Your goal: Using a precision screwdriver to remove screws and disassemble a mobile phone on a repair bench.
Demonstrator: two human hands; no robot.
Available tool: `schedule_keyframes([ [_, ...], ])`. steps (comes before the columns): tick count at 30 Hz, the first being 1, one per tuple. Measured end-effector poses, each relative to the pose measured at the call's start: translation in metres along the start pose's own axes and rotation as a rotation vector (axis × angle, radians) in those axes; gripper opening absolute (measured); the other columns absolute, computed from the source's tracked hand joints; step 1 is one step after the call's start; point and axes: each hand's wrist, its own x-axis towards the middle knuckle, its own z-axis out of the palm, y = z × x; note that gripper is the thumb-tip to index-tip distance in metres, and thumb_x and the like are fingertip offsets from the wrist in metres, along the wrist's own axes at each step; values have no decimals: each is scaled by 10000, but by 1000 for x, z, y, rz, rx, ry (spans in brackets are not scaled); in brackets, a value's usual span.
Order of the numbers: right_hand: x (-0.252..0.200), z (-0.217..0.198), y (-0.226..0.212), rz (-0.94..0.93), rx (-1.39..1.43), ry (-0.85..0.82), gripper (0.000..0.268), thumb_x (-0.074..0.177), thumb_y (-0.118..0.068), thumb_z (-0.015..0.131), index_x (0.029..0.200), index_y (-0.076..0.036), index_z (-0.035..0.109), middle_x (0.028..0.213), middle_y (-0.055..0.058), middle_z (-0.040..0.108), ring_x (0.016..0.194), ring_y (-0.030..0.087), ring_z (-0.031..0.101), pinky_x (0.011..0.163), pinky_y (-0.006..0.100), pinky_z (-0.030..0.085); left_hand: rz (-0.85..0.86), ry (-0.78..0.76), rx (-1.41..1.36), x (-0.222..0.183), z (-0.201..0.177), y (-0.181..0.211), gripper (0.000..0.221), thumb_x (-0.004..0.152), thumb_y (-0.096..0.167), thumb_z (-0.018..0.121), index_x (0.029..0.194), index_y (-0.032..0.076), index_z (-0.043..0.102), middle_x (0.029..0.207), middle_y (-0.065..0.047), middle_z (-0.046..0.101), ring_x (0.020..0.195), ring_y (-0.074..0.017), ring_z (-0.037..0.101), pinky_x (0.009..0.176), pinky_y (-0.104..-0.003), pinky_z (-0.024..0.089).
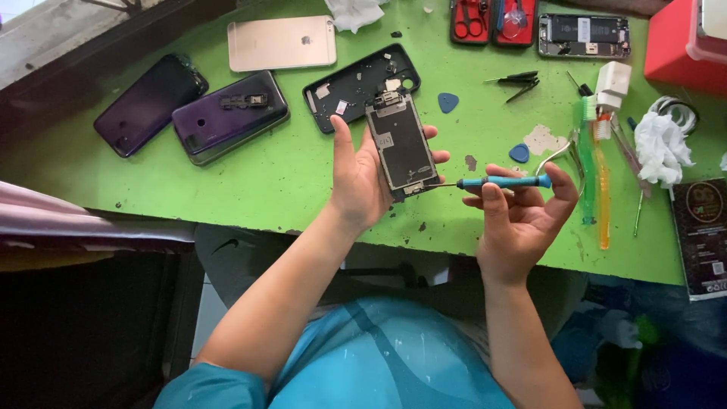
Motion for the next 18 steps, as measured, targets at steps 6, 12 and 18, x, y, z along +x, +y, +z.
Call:
schedule_keyframes([
  [6, -1, -5, 6, 3, 5, 32, 619, 1034, -80, 731, 1480, -240, 333, 1147, 298, 678, 924, 362, 745, 770, 418, 669, -20, 15, 26, -1, 3, 4, 953, 926, 876, 53, 1385, 150, 465, 1246, -229, 670, 1050, -388, 729, 920, -571, 613],
  [12, -1, -5, 6, 11, 22, 34, 624, 1031, -81, 735, 1485, -252, 344, 1146, 292, 681, 924, 364, 747, 768, 424, 668, -29, 9, 31, -1, 3, 4, 950, 919, 881, 57, 1367, 159, 481, 1244, -220, 671, 1054, -381, 728, 905, -585, 617],
  [18, 0, -10, 7, 11, 48, 43, 613, 1054, -75, 706, 1514, -230, 332, 1150, 283, 675, 934, 350, 742, 790, 424, 669, -23, -3, 22, 0, 2, 2, 924, 929, 877, 99, 1350, 159, 498, 1231, -230, 679, 1049, -391, 730, 882, -603, 623],
])
